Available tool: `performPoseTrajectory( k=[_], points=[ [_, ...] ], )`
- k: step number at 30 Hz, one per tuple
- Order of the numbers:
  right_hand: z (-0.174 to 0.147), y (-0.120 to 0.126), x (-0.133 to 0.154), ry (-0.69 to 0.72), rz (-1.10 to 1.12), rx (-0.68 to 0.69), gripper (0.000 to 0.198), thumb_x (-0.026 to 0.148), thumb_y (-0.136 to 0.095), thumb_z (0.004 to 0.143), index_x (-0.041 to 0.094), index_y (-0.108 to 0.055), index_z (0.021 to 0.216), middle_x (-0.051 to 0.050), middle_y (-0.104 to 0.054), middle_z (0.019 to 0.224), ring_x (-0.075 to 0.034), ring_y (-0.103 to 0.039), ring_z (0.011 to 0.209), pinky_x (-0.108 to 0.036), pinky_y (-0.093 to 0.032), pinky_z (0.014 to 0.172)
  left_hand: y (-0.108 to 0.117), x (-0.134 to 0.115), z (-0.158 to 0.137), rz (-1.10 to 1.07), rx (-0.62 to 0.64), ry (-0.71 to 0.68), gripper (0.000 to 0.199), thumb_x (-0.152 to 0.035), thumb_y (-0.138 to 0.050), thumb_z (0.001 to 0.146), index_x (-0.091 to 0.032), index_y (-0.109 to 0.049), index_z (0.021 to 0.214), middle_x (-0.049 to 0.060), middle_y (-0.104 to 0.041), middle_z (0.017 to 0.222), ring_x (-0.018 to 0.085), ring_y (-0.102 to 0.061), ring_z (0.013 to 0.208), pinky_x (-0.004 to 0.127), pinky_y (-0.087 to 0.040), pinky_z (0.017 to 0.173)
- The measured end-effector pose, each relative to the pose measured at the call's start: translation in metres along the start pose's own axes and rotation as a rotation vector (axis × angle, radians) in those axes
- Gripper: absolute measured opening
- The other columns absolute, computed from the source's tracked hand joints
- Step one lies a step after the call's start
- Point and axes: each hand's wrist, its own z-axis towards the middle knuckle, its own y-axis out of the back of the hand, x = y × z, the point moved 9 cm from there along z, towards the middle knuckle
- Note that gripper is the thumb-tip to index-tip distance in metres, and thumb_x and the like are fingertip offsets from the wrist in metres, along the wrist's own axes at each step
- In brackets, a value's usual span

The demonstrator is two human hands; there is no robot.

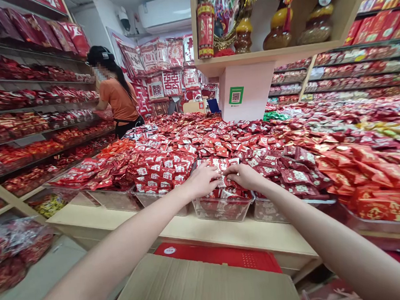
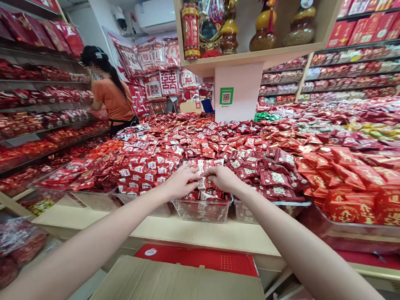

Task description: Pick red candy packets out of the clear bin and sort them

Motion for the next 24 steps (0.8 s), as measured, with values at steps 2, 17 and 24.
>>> performPoseTrajectory(
  k=[2,17,24],
  points=[
    [-0.001,0.0,-0.002,-0.007,-0.014,-0.005,0.021,0.015,-0.05,0.074,0.021,-0.066,0.085,-0.002,-0.069,0.085,-0.015,-0.061,0.077,-0.025,-0.044,0.073,-0.007,0.0,-0.001,0.005,0.034,0.002,0.026,-0.031,-0.042,0.079,-0.025,-0.064,0.094,0.002,-0.056,0.108,0.021,-0.04,0.108,0.037,-0.029,0.097],
    [-0.021,0.005,0.001,-0.003,-0.078,0.008,0.014,0.028,-0.055,0.072,0.018,-0.064,0.077,-0.003,-0.067,0.076,-0.017,-0.059,0.07,-0.026,-0.043,0.064,-0.013,0.001,0.009,-0.02,0.231,0.07,0.016,-0.031,-0.05,0.074,-0.024,-0.065,0.075,-0.001,-0.059,0.104,0.022,-0.039,0.11,0.034,-0.03,0.095],
    [-0.022,0.002,0.005,0.024,-0.044,0.036,0.019,0.032,-0.053,0.075,0.019,-0.064,0.082,-0.003,-0.068,0.079,-0.016,-0.06,0.069,-0.025,-0.043,0.063,-0.019,-0.004,-0.003,0.021,0.289,0.029,0.038,-0.028,-0.031,0.084,-0.019,-0.051,0.116,0.003,-0.046,0.126,0.026,-0.033,0.117,0.037,-0.025,0.099]
  ],
)
